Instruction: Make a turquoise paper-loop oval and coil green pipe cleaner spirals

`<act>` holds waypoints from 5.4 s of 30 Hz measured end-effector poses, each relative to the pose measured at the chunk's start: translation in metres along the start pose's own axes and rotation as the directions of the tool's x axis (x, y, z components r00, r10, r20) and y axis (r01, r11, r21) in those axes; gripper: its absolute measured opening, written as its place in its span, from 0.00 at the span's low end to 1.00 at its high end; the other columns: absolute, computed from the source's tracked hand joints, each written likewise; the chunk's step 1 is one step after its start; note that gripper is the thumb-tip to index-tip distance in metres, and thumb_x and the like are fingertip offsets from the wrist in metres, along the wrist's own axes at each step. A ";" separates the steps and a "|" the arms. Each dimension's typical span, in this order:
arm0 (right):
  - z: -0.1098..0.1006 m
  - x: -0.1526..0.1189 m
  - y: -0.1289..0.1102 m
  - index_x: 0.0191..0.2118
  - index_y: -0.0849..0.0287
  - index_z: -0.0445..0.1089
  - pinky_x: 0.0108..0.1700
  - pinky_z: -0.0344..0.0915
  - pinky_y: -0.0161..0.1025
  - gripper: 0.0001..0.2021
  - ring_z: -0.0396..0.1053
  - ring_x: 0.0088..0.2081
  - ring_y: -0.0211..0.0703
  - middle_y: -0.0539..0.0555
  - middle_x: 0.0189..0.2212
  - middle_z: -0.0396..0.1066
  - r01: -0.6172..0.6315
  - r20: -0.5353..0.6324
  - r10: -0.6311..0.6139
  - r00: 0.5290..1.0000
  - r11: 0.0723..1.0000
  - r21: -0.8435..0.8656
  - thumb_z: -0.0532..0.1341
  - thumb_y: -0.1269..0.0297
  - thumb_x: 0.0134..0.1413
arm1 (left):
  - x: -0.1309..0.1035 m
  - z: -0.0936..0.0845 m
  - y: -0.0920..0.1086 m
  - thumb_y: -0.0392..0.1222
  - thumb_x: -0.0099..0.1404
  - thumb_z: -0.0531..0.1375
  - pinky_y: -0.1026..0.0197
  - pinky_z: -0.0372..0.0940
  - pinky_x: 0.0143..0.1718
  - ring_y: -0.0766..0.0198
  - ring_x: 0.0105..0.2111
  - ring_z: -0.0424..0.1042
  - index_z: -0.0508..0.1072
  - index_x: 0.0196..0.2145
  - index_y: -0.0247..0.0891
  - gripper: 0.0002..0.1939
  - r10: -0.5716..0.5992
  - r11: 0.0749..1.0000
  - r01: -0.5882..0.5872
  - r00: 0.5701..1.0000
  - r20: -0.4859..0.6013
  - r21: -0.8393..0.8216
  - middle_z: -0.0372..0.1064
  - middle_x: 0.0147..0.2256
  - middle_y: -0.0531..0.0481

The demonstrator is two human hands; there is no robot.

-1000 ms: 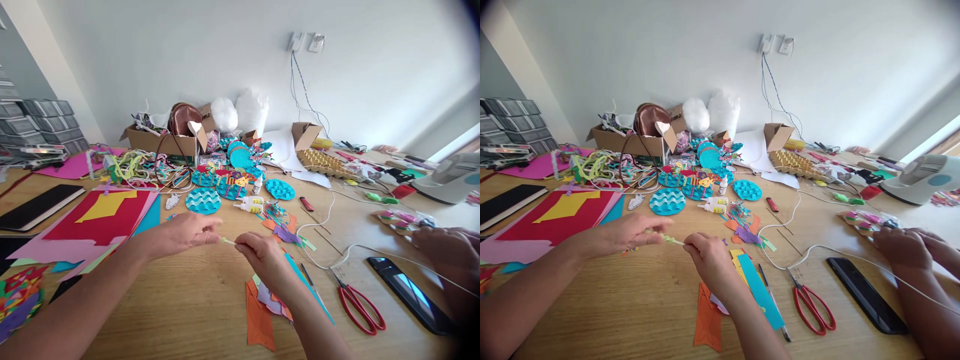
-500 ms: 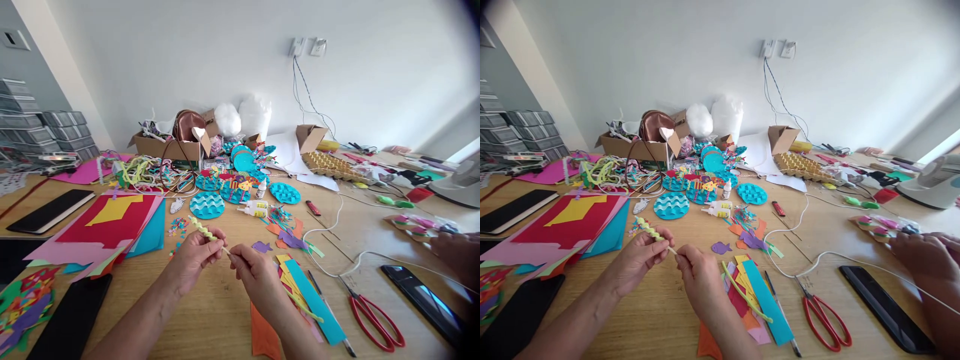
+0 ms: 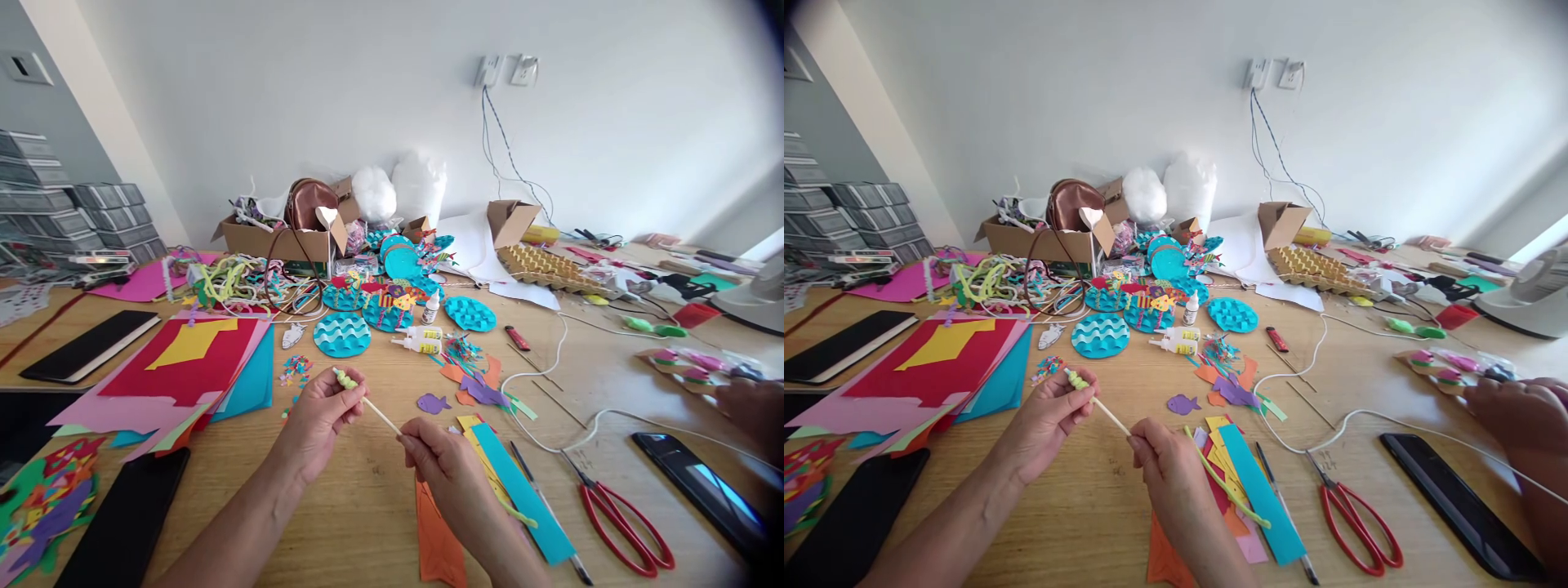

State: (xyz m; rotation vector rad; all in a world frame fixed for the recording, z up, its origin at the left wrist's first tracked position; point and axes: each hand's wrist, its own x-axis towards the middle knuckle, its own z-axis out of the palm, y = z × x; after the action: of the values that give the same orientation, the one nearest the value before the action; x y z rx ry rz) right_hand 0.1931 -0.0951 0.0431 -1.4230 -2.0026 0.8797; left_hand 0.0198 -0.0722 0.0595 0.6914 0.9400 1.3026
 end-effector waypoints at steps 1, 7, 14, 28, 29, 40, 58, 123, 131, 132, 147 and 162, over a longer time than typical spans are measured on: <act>-0.002 -0.002 0.002 0.25 0.57 0.61 0.25 0.52 0.31 0.11 0.60 0.21 0.35 0.46 0.18 0.62 -0.006 0.002 0.006 1.000 1.000 0.005 0.49 0.64 0.57 | 0.001 0.000 -0.001 0.38 0.46 0.68 0.74 0.56 0.20 0.77 0.20 0.62 0.70 0.27 0.35 0.11 0.008 1.000 -0.008 1.000 0.001 -0.004 0.67 0.24 0.56; -0.014 -0.014 0.010 0.25 0.57 0.60 0.24 0.53 0.32 0.13 0.59 0.21 0.35 0.46 0.18 0.61 -0.093 0.038 0.092 0.995 0.996 0.017 0.47 0.61 0.58 | 0.002 0.006 -0.003 0.36 0.47 0.67 0.74 0.56 0.20 0.77 0.20 0.63 0.71 0.27 0.35 0.10 0.045 0.999 -0.046 0.999 0.011 0.018 0.67 0.23 0.56; -0.028 -0.022 0.009 0.25 0.57 0.58 0.24 0.51 0.31 0.13 0.56 0.21 0.34 0.46 0.18 0.58 -0.112 0.065 0.110 0.992 0.993 0.033 0.47 0.60 0.59 | -0.002 0.018 -0.004 0.36 0.45 0.67 0.74 0.56 0.20 0.76 0.19 0.63 0.71 0.26 0.35 0.09 0.080 0.997 -0.080 0.997 -0.013 0.020 0.68 0.23 0.56; -0.025 -0.029 0.009 0.28 0.56 0.61 0.25 0.53 0.33 0.11 0.61 0.22 0.37 0.48 0.19 0.64 0.041 -0.087 -0.060 0.994 0.979 -0.200 0.47 0.64 0.59 | -0.005 0.016 -0.003 0.37 0.47 0.66 0.71 0.58 0.20 0.73 0.20 0.64 0.71 0.26 0.36 0.07 0.190 0.972 -0.186 0.982 -0.018 0.145 0.70 0.25 0.54; -0.024 -0.028 0.008 0.28 0.56 0.61 0.25 0.54 0.33 0.11 0.62 0.23 0.37 0.48 0.20 0.65 0.039 -0.096 -0.059 0.994 0.979 -0.199 0.48 0.64 0.59 | -0.006 0.016 -0.002 0.37 0.48 0.66 0.71 0.58 0.20 0.73 0.20 0.64 0.71 0.26 0.36 0.07 0.198 0.968 -0.193 0.980 -0.011 0.159 0.71 0.26 0.54; -0.009 -0.006 -0.013 0.27 0.57 0.62 0.24 0.52 0.30 0.09 0.59 0.21 0.34 0.46 0.18 0.62 0.097 -0.098 -0.099 0.990 0.995 -0.021 0.51 0.66 0.57 | -0.012 0.010 -0.002 0.37 0.49 0.66 0.72 0.58 0.22 0.75 0.21 0.63 0.71 0.28 0.37 0.08 0.067 0.998 -0.069 0.994 0.084 0.015 0.68 0.26 0.55; 0.015 -0.006 -0.019 0.22 0.57 0.59 0.24 0.52 0.30 0.12 0.57 0.21 0.33 0.45 0.17 0.59 0.029 -0.135 -0.004 0.991 0.983 0.179 0.52 0.63 0.55 | -0.018 0.010 -0.023 0.46 0.56 0.62 0.68 0.57 0.26 0.70 0.24 0.63 0.72 0.27 0.39 0.08 0.164 0.986 -0.164 0.986 0.010 -0.023 0.67 0.24 0.55; -0.005 0.045 -0.005 0.20 0.61 0.63 0.19 0.47 0.29 0.14 0.53 0.16 0.27 0.45 0.18 0.62 0.026 -0.147 0.236 0.960 0.451 0.892 0.62 0.57 0.46 | -0.028 0.001 -0.034 0.45 0.57 0.61 0.68 0.55 0.24 0.72 0.20 0.62 0.72 0.26 0.32 0.12 -0.380 0.923 0.329 0.854 0.355 0.198 0.66 0.19 0.52; -0.014 0.050 -0.001 0.20 0.60 0.63 0.16 0.46 0.29 0.15 0.52 0.14 0.27 0.44 0.15 0.58 0.144 -0.286 0.274 0.918 0.441 0.886 0.62 0.55 0.46 | -0.030 -0.004 -0.034 0.44 0.57 0.59 0.67 0.56 0.25 0.71 0.21 0.62 0.70 0.26 0.32 0.11 -0.385 0.920 0.324 0.853 0.351 0.223 0.64 0.20 0.53; -0.016 0.051 0.000 0.20 0.60 0.63 0.16 0.46 0.29 0.15 0.51 0.14 0.27 0.44 0.14 0.57 0.148 -0.293 0.277 0.915 0.446 0.883 0.62 0.55 0.46 | -0.030 -0.005 -0.034 0.44 0.57 0.58 0.67 0.55 0.25 0.71 0.21 0.61 0.70 0.25 0.32 0.11 -0.386 0.918 0.319 0.852 0.353 0.234 0.64 0.20 0.53; -0.073 0.045 0.011 0.22 0.57 0.60 0.18 0.53 0.29 0.13 0.55 0.17 0.30 0.43 0.15 0.56 0.230 -0.482 0.312 0.818 0.592 0.773 0.62 0.56 0.45 | -0.022 -0.009 -0.025 0.46 0.57 0.57 0.66 0.53 0.25 0.70 0.21 0.57 0.68 0.26 0.35 0.11 -0.272 0.917 0.166 0.925 0.266 0.363 0.61 0.20 0.55; -0.009 0.034 -0.007 0.22 0.59 0.63 0.16 0.38 0.30 0.12 0.44 0.14 0.26 0.41 0.13 0.55 -0.157 0.063 0.166 0.984 0.649 0.745 0.63 0.57 0.41 | -0.021 -0.003 -0.030 0.43 0.59 0.50 0.64 0.52 0.26 0.66 0.22 0.58 0.61 0.19 0.39 0.13 -0.093 0.682 -0.169 0.945 0.313 0.711 0.57 0.19 0.55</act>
State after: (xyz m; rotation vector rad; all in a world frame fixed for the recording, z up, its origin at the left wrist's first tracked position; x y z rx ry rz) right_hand 0.1849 -0.0631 0.0563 -1.0920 -1.2254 1.5455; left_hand 0.0316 -0.0975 0.0364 1.5182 1.1724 0.7571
